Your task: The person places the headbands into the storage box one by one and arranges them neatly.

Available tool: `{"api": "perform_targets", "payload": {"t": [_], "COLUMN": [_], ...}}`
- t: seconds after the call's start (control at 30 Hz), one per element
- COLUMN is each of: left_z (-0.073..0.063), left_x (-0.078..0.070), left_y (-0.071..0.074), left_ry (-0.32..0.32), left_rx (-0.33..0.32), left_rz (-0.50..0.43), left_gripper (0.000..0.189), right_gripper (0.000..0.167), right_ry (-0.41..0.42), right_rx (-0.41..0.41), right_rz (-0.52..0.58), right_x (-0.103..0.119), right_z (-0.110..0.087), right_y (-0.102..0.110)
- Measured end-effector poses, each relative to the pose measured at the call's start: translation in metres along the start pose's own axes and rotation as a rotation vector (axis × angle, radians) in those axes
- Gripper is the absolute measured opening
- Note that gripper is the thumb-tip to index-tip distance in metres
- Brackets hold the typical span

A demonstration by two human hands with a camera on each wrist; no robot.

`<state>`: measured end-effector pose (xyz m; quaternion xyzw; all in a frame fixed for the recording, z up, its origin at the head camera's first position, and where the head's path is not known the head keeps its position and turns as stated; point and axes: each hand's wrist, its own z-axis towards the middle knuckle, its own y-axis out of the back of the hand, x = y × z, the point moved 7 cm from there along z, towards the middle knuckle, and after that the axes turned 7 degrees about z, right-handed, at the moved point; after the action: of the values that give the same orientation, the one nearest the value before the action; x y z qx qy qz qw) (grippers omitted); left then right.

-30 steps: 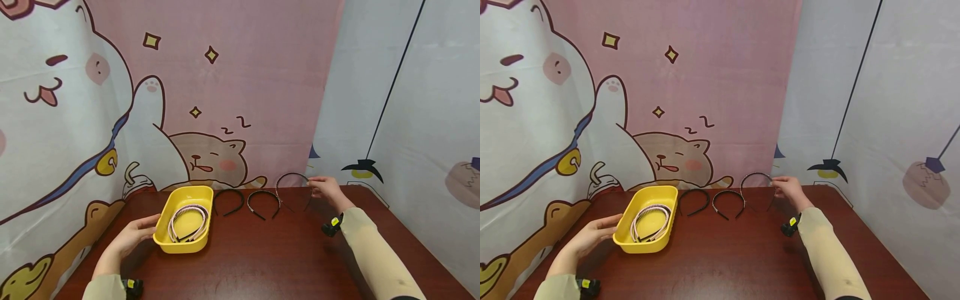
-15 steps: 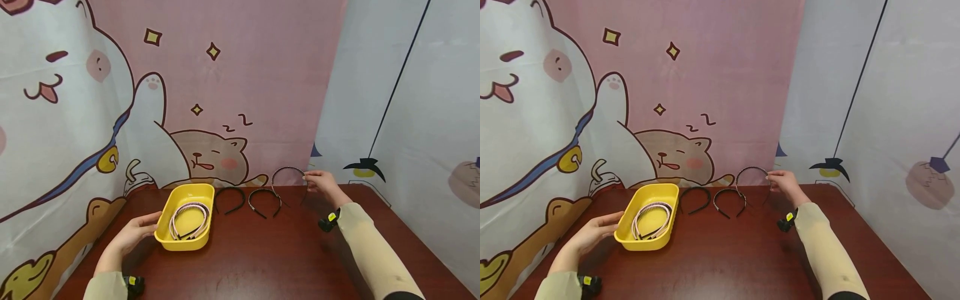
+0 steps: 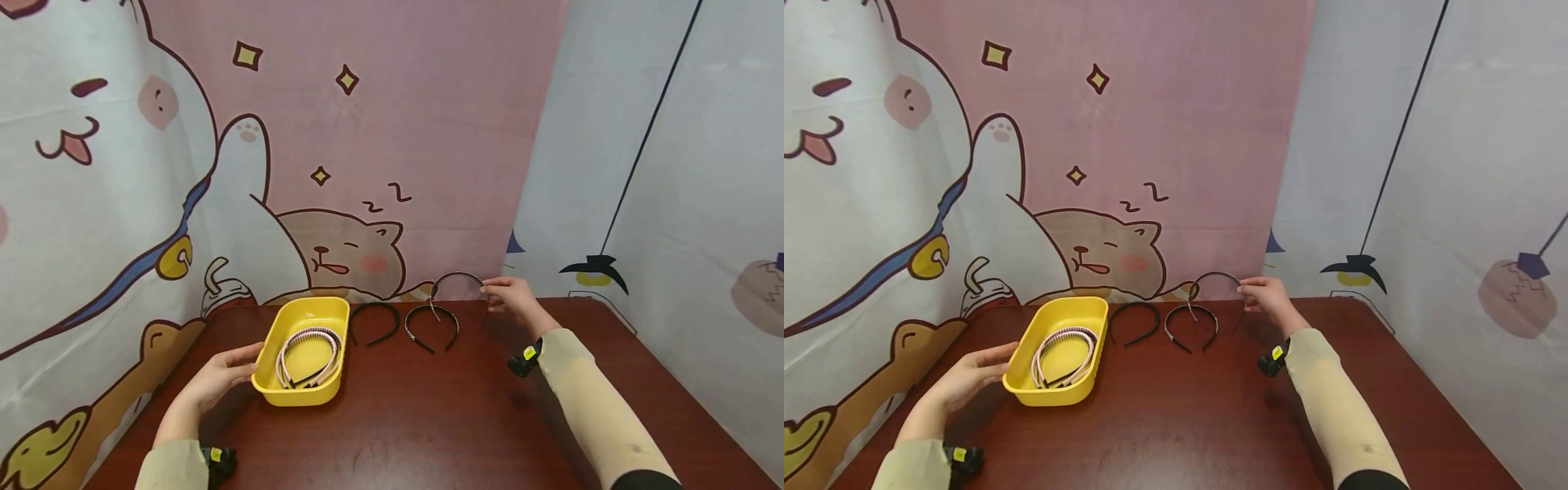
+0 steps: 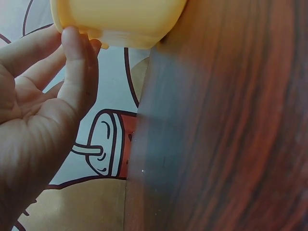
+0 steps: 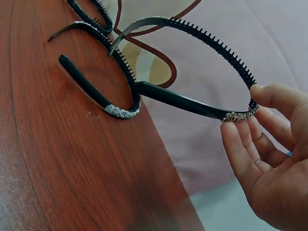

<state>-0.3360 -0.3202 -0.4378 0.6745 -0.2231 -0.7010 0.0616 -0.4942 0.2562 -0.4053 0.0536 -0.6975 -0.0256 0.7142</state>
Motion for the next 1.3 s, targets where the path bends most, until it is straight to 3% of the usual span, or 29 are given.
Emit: {"api": "perform_targets", "payload": {"t": [0.6,1.3], "left_z": [0.0,0.002], "left_x": [0.003,0.003], "left_y": [0.001,0.0], "left_ry": [0.008,0.0], "left_rx": [0.002,0.01], "left_rz": [-0.021,-0.006], "left_gripper": [0.058,0.058], "right_gripper": [0.048,0.046], "right_ry": [-0.003,0.006], "right_rx": [0.052,0.102], "right_rz": [-0.016,0.055], "right_x": [0.008,0.01], "right_z": [-0.001,-0.001], "right_y": [-0.02,-0.054]}}
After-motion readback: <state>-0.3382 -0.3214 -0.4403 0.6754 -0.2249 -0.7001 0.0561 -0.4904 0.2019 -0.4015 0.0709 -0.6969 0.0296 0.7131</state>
